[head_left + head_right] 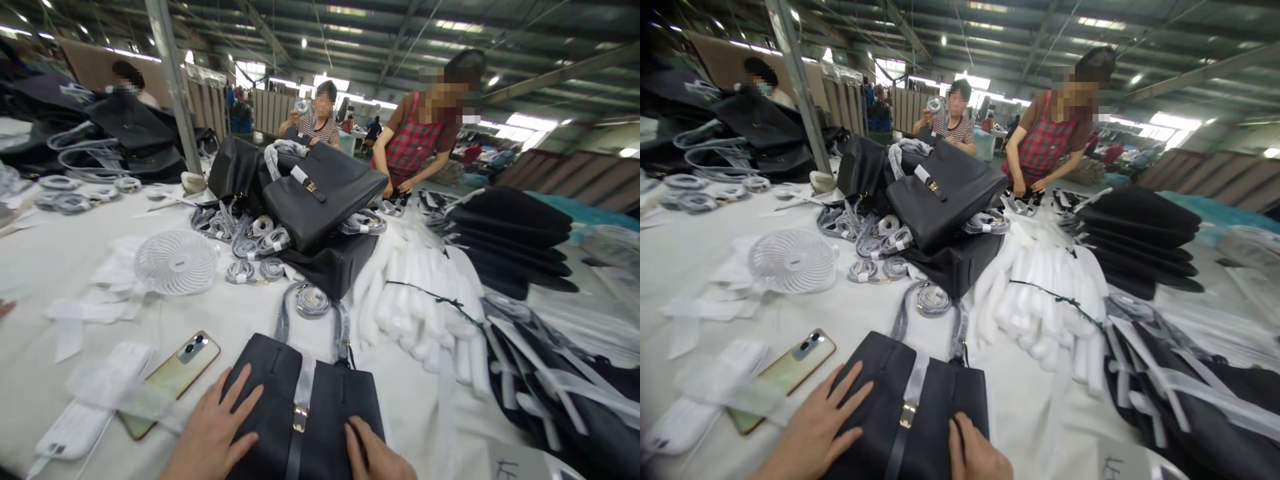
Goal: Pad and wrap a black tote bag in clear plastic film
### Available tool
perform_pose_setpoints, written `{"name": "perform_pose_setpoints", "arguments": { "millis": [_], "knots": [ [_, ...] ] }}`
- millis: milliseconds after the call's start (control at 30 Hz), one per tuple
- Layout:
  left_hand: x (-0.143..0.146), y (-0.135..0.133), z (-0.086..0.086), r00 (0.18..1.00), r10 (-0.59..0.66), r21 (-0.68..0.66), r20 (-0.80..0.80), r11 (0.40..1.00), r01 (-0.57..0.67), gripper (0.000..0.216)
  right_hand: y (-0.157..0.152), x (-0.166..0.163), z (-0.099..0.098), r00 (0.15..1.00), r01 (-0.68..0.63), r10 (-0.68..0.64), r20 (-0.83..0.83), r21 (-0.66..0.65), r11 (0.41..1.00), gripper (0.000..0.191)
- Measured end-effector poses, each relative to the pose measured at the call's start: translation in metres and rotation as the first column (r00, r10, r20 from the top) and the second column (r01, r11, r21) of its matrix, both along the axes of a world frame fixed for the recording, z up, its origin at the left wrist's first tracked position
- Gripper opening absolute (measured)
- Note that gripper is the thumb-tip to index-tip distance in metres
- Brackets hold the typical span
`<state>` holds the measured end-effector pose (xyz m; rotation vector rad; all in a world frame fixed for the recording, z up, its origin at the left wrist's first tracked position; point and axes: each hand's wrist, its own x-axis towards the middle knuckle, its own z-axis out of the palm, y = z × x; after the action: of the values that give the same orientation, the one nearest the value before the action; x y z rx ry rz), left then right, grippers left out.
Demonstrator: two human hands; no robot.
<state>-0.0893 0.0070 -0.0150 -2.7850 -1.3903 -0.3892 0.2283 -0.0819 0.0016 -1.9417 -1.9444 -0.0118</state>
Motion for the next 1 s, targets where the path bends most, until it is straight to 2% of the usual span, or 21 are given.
{"name": "perform_pose_setpoints", "arguments": {
  "millis": [67,167,300,400,467,533,633,700,767,800,867,900,933,1000],
  "knots": [
    [-0.002,-0.004,-0.012,1.0,-0.01,0.008,0.0,1.0,0.01,0.067,0.027,0.011,0.017,0.995,0.086,-0.089,-0.048,-0.055,0.995,0.035],
    [0.0,-0.003,-0.015,1.0,-0.016,0.037,0.009,0.999,0.016,0.067,0.083,0.035,0.032,0.958,0.285,-0.285,0.003,-0.08,0.955,0.042],
    [0.001,0.002,-0.01,0.999,-0.035,0.135,0.009,0.99,0.034,0.065,0.152,0.066,0.02,0.929,0.369,-0.357,0.099,-0.166,0.914,0.053],
    [0.001,0.002,-0.009,1.0,-0.023,0.19,0.008,0.982,0.021,0.064,0.174,0.082,0.006,0.945,0.326,-0.326,0.04,-0.23,0.917,0.048],
    [0.001,0.001,-0.008,1.0,-0.016,0.193,0.011,0.981,0.014,0.064,0.174,0.091,0.006,0.948,0.308,-0.319,-0.008,-0.231,0.923,0.041],
    [0.0,0.0,-0.008,1.0,-0.015,0.156,0.014,0.988,0.013,0.064,0.165,0.099,0.015,0.931,0.348,-0.363,-0.045,-0.205,0.915,0.039],
    [-0.001,-0.001,-0.006,0.999,-0.004,0.07,0.033,0.998,0.002,0.064,0.139,0.105,0.045,0.857,0.497,-0.509,-0.08,-0.127,0.858,0.047],
    [-0.001,-0.002,-0.003,0.998,0.001,0.029,0.057,1.0,-0.003,0.06,0.119,0.102,0.069,0.788,0.591,-0.587,-0.187,-0.038,0.805,0.049],
    [0.001,-0.004,0.003,0.992,0.025,-0.009,0.12,1.0,-0.024,0.051,0.102,0.09,0.088,0.745,0.613,-0.573,-0.341,0.011,0.79,0.045],
    [0.002,-0.005,0.008,0.981,0.057,-0.04,0.186,0.998,-0.051,0.046,0.096,0.083,0.096,0.74,0.592,-0.541,-0.401,0.005,0.806,0.043],
    [0.005,-0.007,0.021,0.907,0.167,-0.155,0.386,0.981,-0.114,0.035,0.09,0.065,0.106,0.763,0.501,-0.47,-0.443,-0.054,0.864,0.039],
    [0.005,-0.006,0.028,0.835,0.239,-0.254,0.497,0.959,-0.123,0.032,0.089,0.056,0.109,0.787,0.446,-0.431,-0.442,-0.076,0.892,0.037],
    [0.004,-0.004,0.036,0.736,0.323,-0.372,0.595,0.922,-0.105,0.031,0.09,0.048,0.111,0.815,0.384,-0.378,-0.438,-0.079,0.92,0.035],
    [-0.004,0.003,0.049,0.489,0.524,-0.61,0.697,0.792,0.02,0.04,0.095,0.031,0.115,0.886,0.2,-0.202,-0.417,-0.049,0.979,0.028]
  ]
}}
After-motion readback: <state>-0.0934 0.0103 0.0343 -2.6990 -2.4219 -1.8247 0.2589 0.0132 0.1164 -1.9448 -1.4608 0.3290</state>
